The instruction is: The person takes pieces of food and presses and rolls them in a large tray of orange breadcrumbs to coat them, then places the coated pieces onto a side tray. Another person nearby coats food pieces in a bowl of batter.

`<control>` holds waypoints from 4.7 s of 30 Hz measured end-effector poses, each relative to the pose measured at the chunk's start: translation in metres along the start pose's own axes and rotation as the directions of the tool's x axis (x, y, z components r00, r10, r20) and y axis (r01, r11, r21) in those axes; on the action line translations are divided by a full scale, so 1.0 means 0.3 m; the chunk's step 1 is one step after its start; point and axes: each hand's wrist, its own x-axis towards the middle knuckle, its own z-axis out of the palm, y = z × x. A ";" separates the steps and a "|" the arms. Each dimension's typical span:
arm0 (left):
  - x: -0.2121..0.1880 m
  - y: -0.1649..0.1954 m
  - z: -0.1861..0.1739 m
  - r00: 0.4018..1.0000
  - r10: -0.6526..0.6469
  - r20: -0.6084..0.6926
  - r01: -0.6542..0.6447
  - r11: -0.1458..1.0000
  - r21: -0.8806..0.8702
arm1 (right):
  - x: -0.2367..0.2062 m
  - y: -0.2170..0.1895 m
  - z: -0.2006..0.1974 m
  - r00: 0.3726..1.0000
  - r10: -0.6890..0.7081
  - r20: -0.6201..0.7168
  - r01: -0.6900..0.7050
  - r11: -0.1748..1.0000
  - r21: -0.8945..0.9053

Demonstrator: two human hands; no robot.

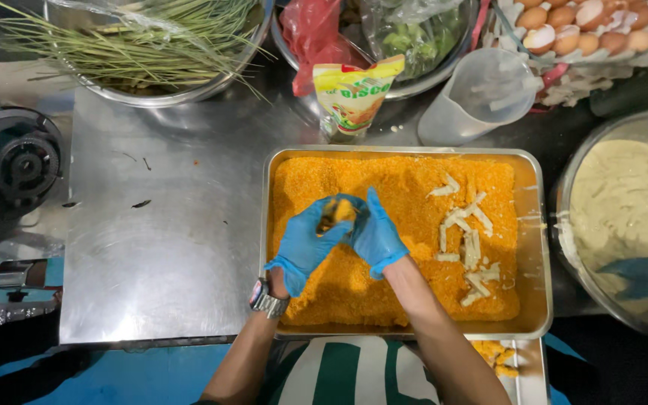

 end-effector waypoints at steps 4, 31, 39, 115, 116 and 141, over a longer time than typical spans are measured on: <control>-0.038 0.052 0.007 0.938 0.308 -0.160 -0.299 0.951 0.077 | -0.062 -0.014 0.006 1.000 0.023 -0.002 -0.023 0.996 0.090; -0.107 -0.287 0.056 0.826 -0.019 0.563 -0.439 0.604 0.665 | -1.124 0.359 -1.083 0.223 0.054 -0.973 0.452 0.879 0.152; -0.088 -0.387 0.030 0.808 0.251 0.533 -0.562 0.600 0.570 | -1.178 0.210 -0.831 -0.509 -0.784 -0.356 -0.201 0.510 -0.836; -0.190 -0.404 -0.017 0.892 -0.234 0.388 -0.150 0.655 0.741 | -0.608 0.274 -0.288 0.791 -0.554 -0.258 -0.415 -0.178 -0.892; -0.187 -0.427 -0.012 0.912 -0.180 0.369 -0.164 0.663 0.731 | -0.581 0.274 -0.289 0.798 -0.584 -0.151 -0.341 -0.230 -0.912; -0.107 -0.489 -0.047 0.952 0.269 0.144 -0.305 0.869 0.389 | -0.601 0.093 -0.168 0.804 -0.358 -0.475 0.117 0.877 -0.465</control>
